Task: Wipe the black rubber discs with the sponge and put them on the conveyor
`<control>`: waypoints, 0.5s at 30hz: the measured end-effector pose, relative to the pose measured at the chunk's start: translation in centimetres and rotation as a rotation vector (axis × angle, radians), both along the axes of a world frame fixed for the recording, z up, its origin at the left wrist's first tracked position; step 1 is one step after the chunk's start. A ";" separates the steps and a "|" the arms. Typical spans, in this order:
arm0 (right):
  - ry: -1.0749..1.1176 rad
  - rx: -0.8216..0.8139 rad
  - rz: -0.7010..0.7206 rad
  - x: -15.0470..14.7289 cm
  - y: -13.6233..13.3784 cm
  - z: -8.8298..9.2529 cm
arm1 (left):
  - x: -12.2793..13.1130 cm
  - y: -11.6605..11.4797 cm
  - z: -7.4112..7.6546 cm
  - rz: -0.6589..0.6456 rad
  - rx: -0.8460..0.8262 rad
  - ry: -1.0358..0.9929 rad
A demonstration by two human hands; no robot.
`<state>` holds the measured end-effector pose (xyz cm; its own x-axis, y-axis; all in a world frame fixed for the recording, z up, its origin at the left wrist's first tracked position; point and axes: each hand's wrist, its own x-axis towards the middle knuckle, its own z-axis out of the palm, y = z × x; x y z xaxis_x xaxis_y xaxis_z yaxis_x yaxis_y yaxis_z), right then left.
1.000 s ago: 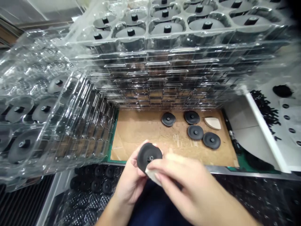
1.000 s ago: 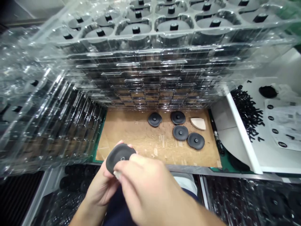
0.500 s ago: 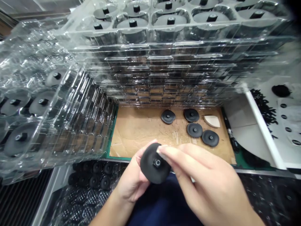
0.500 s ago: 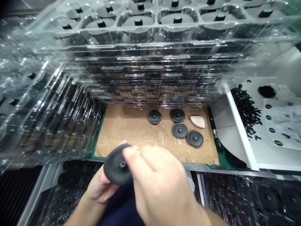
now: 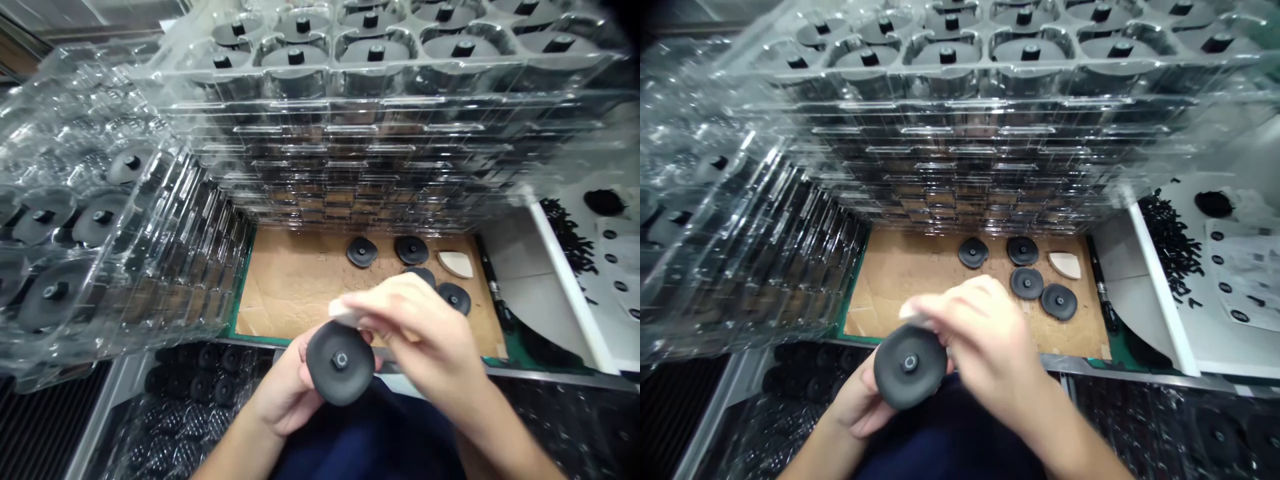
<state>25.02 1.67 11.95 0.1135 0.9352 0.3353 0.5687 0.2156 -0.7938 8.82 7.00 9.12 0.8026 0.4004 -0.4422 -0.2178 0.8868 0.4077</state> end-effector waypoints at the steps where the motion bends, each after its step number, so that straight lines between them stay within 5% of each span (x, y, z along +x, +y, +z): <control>1: 0.043 -0.093 -0.087 0.6 0.0 -1.1 | -0.1 0.0 -0.1 0.011 -0.020 -0.047; 4: 0.116 -0.347 -0.254 1.9 -0.6 -5.2 | -0.3 0.1 -0.5 0.043 -0.077 -0.121; 8: 0.020 -0.474 -0.269 1.5 -2.1 -10.2 | -0.2 0.3 -0.7 0.053 -0.116 -0.124; 15: -0.091 -0.538 -0.263 -0.8 -5.1 -11.5 | -0.3 0.5 -1.1 0.062 -0.138 -0.138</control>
<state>24.26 -3.46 0.47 0.3569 0.9207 -0.1582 0.6191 -0.3599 -0.6980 8.54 7.53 7.99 0.8349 0.3944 -0.3839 -0.3194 0.9152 0.2455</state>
